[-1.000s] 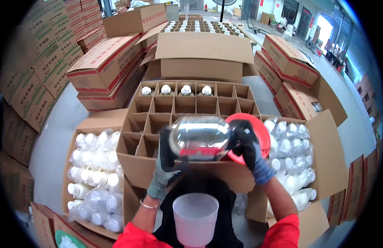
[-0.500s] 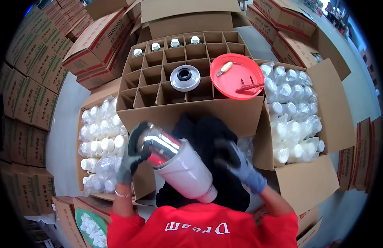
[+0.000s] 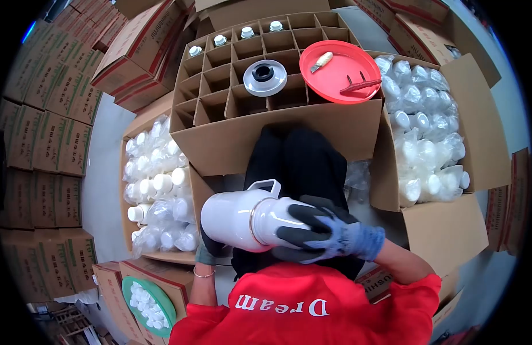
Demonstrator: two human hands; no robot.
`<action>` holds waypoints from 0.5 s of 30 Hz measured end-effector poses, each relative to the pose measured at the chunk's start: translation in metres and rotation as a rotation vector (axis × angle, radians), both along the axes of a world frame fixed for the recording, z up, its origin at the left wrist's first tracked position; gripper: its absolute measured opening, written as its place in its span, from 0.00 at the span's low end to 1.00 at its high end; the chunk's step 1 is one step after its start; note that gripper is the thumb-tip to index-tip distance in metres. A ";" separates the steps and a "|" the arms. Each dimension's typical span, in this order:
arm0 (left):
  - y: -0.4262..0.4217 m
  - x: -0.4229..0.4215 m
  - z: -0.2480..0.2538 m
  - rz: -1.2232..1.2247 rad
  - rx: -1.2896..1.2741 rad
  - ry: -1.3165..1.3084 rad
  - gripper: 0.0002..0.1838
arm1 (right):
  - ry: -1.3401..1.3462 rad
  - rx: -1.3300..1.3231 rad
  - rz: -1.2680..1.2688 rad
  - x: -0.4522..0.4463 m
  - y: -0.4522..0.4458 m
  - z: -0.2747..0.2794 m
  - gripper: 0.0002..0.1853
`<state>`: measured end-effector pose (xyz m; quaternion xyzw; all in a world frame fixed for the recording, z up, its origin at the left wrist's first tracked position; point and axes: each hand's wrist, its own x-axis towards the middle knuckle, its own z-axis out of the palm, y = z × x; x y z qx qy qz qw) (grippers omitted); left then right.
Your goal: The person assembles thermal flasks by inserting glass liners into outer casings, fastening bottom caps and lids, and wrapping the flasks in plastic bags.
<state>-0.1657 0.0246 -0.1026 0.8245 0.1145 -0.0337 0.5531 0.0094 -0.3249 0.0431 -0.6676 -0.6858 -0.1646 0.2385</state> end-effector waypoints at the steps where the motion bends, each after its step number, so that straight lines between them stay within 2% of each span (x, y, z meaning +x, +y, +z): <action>1: 0.000 0.003 -0.006 0.008 0.051 -0.049 0.30 | 0.331 0.050 -0.160 -0.009 -0.010 -0.001 0.30; 2: 0.000 0.006 -0.011 0.017 0.099 -0.095 0.26 | 0.179 0.107 -0.057 0.001 -0.019 -0.010 0.36; 4: 0.002 0.002 -0.021 0.007 0.081 -0.097 0.29 | 0.672 0.154 -0.177 -0.017 -0.023 -0.021 0.42; 5: 0.004 -0.001 -0.025 0.003 0.074 -0.097 0.30 | 0.910 0.008 -0.150 -0.020 -0.023 -0.030 0.45; 6: 0.005 0.000 -0.024 0.012 -0.015 -0.065 0.31 | 1.004 -0.050 -0.176 -0.020 -0.019 -0.047 0.51; 8: 0.008 0.005 -0.016 0.028 -0.186 -0.001 0.33 | 1.004 0.182 -0.210 -0.013 0.012 -0.038 0.51; 10: 0.021 0.007 -0.018 -0.128 -0.037 -0.007 0.33 | 1.027 0.131 -0.036 0.000 0.042 -0.045 0.55; 12: 0.031 0.015 -0.017 -0.220 0.017 -0.003 0.33 | 1.001 0.243 0.114 0.012 0.073 -0.022 0.53; 15: 0.038 0.023 -0.022 -0.255 0.074 -0.005 0.34 | 1.045 0.210 0.201 0.025 0.094 -0.002 0.51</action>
